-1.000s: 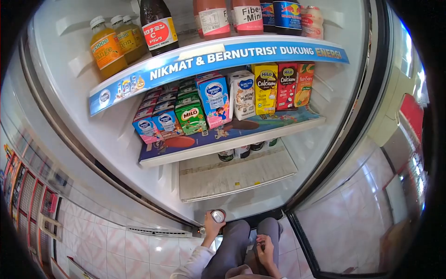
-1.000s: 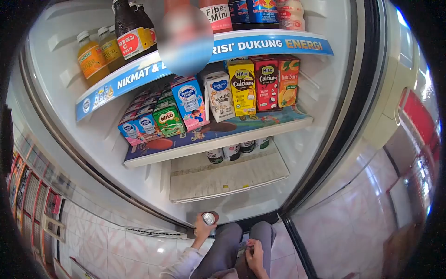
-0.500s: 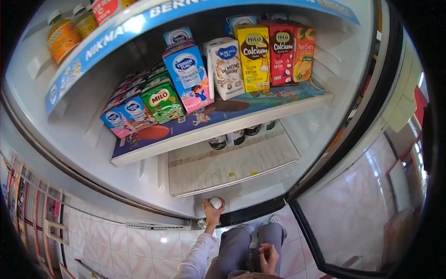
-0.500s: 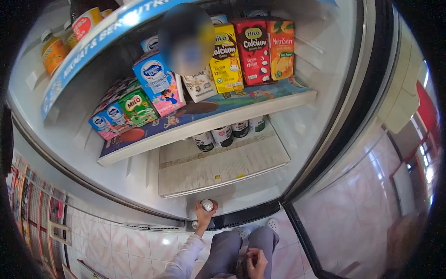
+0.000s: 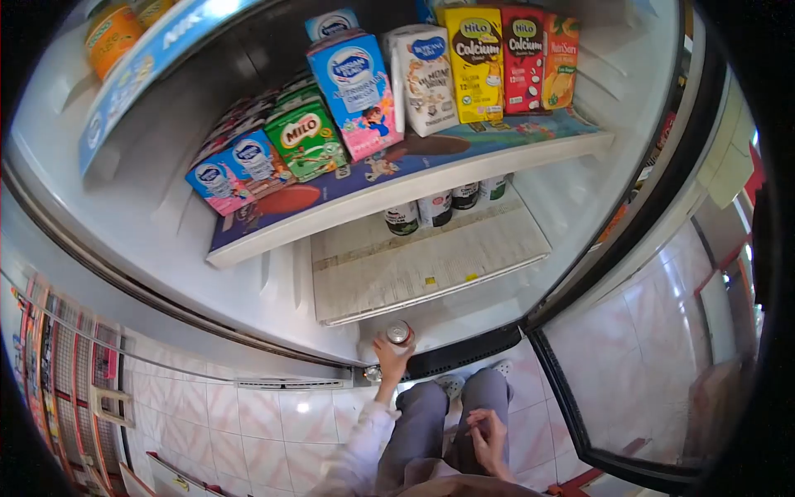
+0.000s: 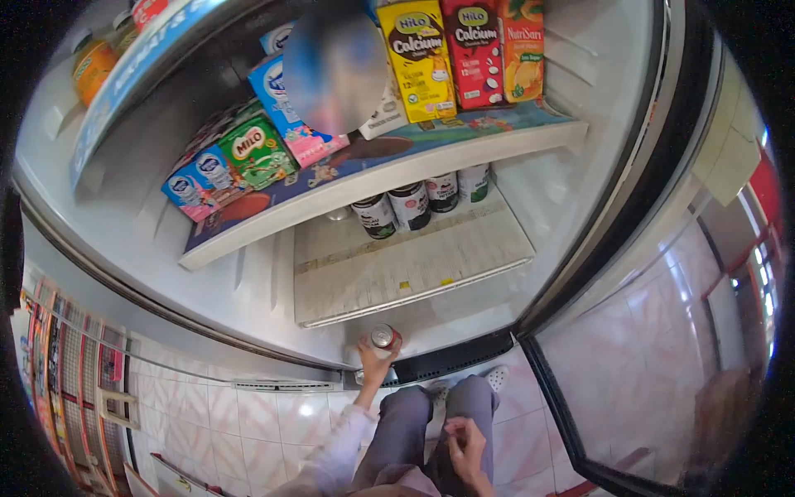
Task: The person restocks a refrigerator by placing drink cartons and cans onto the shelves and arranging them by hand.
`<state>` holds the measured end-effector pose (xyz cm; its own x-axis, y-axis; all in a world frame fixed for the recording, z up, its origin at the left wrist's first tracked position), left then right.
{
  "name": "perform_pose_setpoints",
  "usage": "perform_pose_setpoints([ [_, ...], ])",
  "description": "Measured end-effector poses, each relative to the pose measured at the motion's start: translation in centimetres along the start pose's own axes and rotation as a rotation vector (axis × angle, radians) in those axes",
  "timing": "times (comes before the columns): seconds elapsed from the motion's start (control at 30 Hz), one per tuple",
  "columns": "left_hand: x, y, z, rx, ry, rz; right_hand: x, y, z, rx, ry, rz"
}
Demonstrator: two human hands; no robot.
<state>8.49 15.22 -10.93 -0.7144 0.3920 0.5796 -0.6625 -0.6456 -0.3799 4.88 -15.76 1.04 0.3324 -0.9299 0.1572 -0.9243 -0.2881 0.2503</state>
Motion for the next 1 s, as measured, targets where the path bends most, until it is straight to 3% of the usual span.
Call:
perform_pose_setpoints([
  [0.07, 2.5, 2.5, 2.8, 0.134, 0.084, -0.117, -0.6, -2.1, -2.9, 0.171, 0.121, -0.046],
  [0.1, 3.7, 4.3, 4.2, 0.068, 0.035, -0.151, -1.1, -3.6, -5.0, 0.291, 0.171, -0.048],
  [0.17, 7.2, 8.0, 8.2, 0.128, -0.217, -0.361, -2.1, -7.1, -10.1, 0.502, 0.296, -0.014],
  [0.2, 9.0, 9.0, 10.0, 0.141, -0.276, -0.380, -2.8, -9.1, -12.2, 0.445, 0.210, -0.084],
  [0.23, 10.5, 9.7, 11.4, 0.153, -0.334, -0.398, -3.6, -10.7, -15.5, 0.551, 0.246, -0.071],
  [0.3, 11.9, 10.0, 11.8, 0.173, -0.412, -0.407, -5.8, -14.4, -21.3, 0.765, 0.410, 0.029],
  [0.4, 12.8, 10.2, 10.9, 0.227, -0.453, -0.424, -10.0, -20.3, -28.2, 0.927, 0.518, 0.247],
  [0.47, 12.1, 10.1, 8.9, 0.295, -0.453, -0.497, -12.6, -24.7, -29.5, 0.950, 0.707, 0.410],
  [0.57, 12.3, 9.9, 8.6, 0.294, -0.456, -0.469, -14.8, -26.5, -30.9, 1.003, 0.738, 0.361],
  [0.67, 12.2, 9.4, 8.9, 0.317, -0.462, -0.500, -15.7, -27.6, -30.5, 0.989, 0.819, 0.493],
  [0.87, 10.9, 9.7, 9.0, 0.227, -0.509, -0.470, -15.8, -27.8, -29.4, 0.875, 0.897, 0.402],
  [1.0, 10.7, 9.4, 10.1, 0.256, -0.458, -0.533, -14.7, -25.8, -28.9, 0.997, 0.826, 0.392],
])
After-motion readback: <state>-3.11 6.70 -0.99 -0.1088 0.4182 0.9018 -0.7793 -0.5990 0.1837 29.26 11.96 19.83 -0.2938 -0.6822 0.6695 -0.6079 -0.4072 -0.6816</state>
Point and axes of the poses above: each hand's wrist, its own y-axis away from the middle knuckle, its own x-axis out of the back of the hand, z = x × y, the point moved 3 cm from there along -y, towards the middle knuckle, and after that the axes turned 12 degrees about -x, right-handed, at the moved point
